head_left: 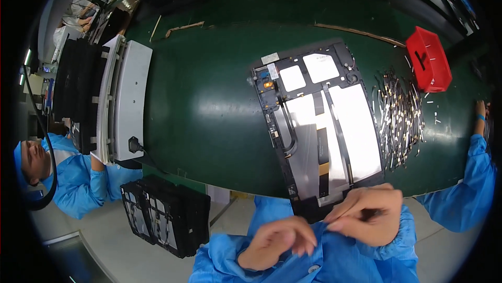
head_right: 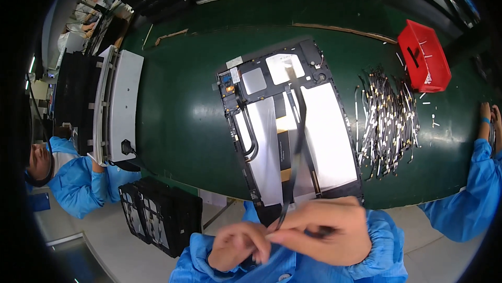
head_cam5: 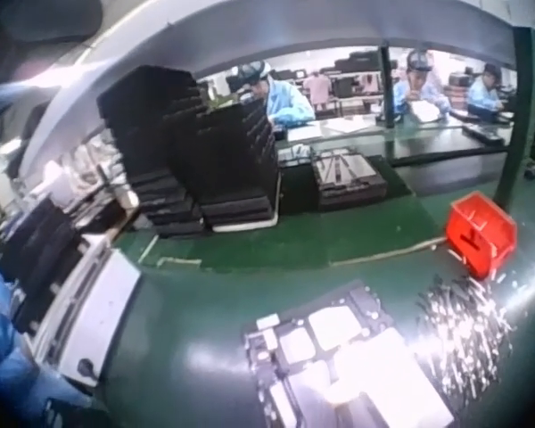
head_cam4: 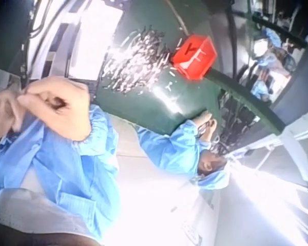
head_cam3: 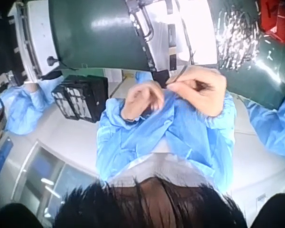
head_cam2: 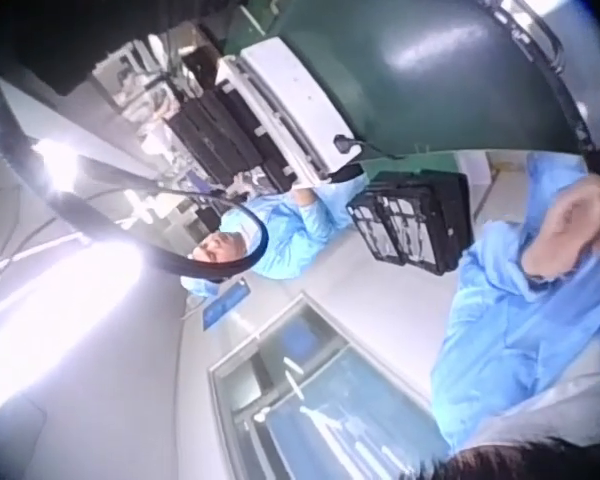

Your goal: The person assembles internal components of a tablet chassis by connecting ribbon cables and applying adhesive tape to a battery and other internal components, using tweezers to manipulate the small parts.

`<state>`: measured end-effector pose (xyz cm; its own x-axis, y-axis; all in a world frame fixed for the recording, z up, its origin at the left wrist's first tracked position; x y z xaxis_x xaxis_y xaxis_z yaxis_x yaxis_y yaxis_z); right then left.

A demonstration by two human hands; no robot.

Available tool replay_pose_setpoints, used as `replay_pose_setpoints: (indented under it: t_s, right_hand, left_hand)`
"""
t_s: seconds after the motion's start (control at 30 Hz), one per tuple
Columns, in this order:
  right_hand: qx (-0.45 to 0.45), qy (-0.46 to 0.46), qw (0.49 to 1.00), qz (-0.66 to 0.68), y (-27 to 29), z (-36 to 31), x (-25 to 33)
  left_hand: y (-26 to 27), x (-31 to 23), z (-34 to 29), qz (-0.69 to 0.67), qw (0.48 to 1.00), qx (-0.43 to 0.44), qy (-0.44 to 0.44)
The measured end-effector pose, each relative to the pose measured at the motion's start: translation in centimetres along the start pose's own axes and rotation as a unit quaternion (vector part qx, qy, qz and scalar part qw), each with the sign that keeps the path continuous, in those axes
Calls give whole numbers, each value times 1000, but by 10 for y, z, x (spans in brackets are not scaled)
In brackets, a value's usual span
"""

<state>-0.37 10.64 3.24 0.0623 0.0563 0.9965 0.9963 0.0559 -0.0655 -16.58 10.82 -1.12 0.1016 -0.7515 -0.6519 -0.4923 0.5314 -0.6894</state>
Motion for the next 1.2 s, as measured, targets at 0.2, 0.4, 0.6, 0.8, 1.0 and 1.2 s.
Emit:
replay_pose_setpoints:
  t_s: [0.2, 0.4, 0.6, 0.8, 1.0, 1.2]
  right_hand:
    - [-153, 65, 976, -143, 10, 10, 0]
    - [-161, 97, 973, -134, 3, 10, -17]
    - [-147, 101, 967, -182, 0, 12, -17]
    - [-61, 84, 960, -261, -16, 20, -12]
    - [-14, 61, 925, -375, -29, 23, -14]
    - [-32, 47, 917, -394, -30, 23, -16]
  left_hand:
    - [26, -5, -15, 186, 958, -212, -50]
    - [7, -21, -14, 325, 915, -221, -91]
    - [19, -2, -18, 80, 962, -261, -14]
    - [47, 6, -8, 5, 985, -169, -37]
    - [49, -11, 11, 183, 938, -251, -152]
    - [53, -14, 19, 249, 910, -283, -175]
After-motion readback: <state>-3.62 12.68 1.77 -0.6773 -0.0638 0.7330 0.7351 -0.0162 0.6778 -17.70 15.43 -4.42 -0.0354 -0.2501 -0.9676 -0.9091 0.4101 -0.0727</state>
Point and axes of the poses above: each hand's wrist, its own z-axis towards the middle knuckle, its own y-axis out of the back of the hand, x = y × z, the point moved 6 cm from there along z, towards the middle knuckle, and after that the axes turned 8 degrees about y, right-handed, at the moved point
